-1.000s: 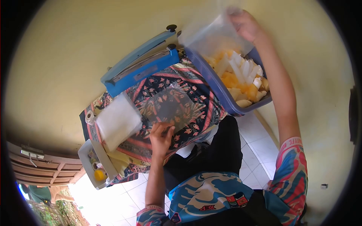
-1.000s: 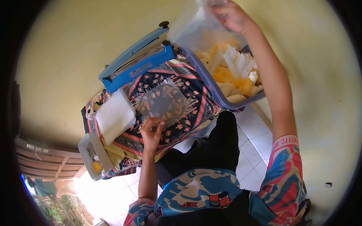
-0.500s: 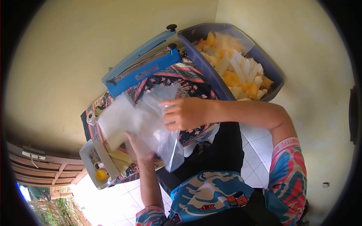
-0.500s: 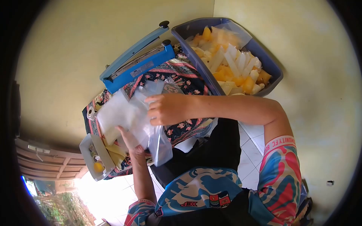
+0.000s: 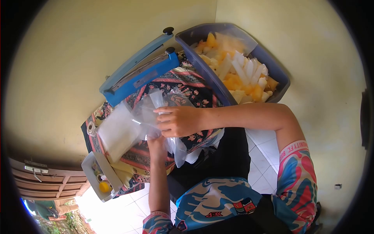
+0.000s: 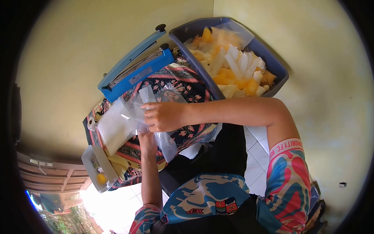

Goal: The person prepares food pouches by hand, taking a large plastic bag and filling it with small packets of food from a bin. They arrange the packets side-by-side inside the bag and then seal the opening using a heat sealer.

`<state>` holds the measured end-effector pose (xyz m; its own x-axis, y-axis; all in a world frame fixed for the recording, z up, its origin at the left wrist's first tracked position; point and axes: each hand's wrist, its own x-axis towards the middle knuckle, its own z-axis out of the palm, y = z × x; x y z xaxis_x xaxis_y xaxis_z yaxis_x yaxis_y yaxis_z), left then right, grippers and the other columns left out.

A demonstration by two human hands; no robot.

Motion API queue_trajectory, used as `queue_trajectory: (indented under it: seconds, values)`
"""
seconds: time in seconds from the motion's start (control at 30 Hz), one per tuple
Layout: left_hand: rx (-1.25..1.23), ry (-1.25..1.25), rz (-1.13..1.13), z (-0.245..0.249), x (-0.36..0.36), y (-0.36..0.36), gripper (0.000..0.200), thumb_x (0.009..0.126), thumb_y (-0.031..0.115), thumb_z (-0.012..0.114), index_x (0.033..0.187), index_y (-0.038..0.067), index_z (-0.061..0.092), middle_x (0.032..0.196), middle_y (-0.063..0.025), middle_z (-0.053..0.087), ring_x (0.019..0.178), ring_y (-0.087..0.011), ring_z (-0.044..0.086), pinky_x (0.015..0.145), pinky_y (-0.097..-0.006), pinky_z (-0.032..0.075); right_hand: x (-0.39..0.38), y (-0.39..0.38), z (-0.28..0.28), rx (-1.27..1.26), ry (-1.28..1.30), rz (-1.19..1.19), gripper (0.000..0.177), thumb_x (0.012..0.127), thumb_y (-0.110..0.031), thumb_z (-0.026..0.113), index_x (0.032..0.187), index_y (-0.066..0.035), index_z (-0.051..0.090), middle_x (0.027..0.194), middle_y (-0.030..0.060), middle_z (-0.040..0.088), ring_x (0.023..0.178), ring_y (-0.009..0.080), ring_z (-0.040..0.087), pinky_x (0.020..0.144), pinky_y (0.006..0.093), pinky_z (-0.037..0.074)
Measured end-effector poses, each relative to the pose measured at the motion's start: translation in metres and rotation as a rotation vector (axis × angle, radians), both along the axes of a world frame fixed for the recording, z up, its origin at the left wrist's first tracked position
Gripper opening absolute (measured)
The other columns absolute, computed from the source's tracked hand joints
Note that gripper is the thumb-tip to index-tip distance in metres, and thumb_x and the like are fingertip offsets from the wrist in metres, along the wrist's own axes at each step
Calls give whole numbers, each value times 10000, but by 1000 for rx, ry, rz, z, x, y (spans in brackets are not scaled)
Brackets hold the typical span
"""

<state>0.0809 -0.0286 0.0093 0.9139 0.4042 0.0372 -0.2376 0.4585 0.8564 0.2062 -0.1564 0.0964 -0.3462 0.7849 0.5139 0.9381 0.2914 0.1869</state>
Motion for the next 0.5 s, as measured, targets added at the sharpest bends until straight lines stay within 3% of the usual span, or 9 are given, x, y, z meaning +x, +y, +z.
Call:
queue_trajectory:
  seconds: [0.13, 0.2, 0.27, 0.33, 0.4, 0.5]
  values:
    - [162, 124, 296, -2, -2, 5, 310, 853, -53, 605, 1163, -59, 609, 1110, -109, 651, 979, -149, 632, 845, -282, 501, 14, -24, 36, 13, 191, 24, 207, 778, -155, 727, 970, -78, 720, 1106, 89, 646, 1103, 260, 599, 1099, 483, 411]
    - [208, 274, 380, 6, -13, 15, 264, 855, -42, 618, 1117, -71, 632, 1077, -119, 666, 944, -152, 639, 816, -286, 504, 42, -37, 51, 94, 238, -6, 250, 758, -142, 761, 997, -82, 717, 1085, 106, 671, 1086, 283, 615, 1064, 471, 426]
    - [280, 234, 471, -9, -18, 24, 212, 867, -43, 614, 1074, -73, 649, 1018, -119, 683, 909, -176, 652, 802, -301, 514, 90, -51, 49, 193, 325, -170, 284, 772, -108, 731, 1049, -64, 685, 1091, 120, 657, 1093, 306, 602, 1010, 445, 453]
    - [357, 269, 533, -30, -22, 31, 231, 876, -78, 590, 1103, -73, 632, 1037, -130, 693, 917, -201, 676, 820, -313, 537, 154, -72, 47, 187, 245, -441, 342, 803, -94, 708, 1138, -54, 652, 1163, 137, 631, 1128, 323, 582, 972, 428, 476]
    - [368, 255, 566, -29, -21, 25, 209, 874, -54, 617, 1080, -71, 647, 1015, -118, 697, 902, -194, 670, 818, -301, 518, 217, -95, 39, 213, 19, -735, 346, 772, -102, 713, 1110, -53, 661, 1108, 149, 649, 1082, 351, 600, 936, 452, 492]
    - [424, 303, 551, -27, -24, 25, 207, 872, -24, 636, 1072, -73, 656, 1009, -110, 695, 893, -190, 658, 822, -305, 508, 304, -157, -1, -20, 139, -1249, 523, 798, -238, 707, 1287, -104, 575, 1231, 175, 613, 1172, 358, 577, 1010, 454, 461]
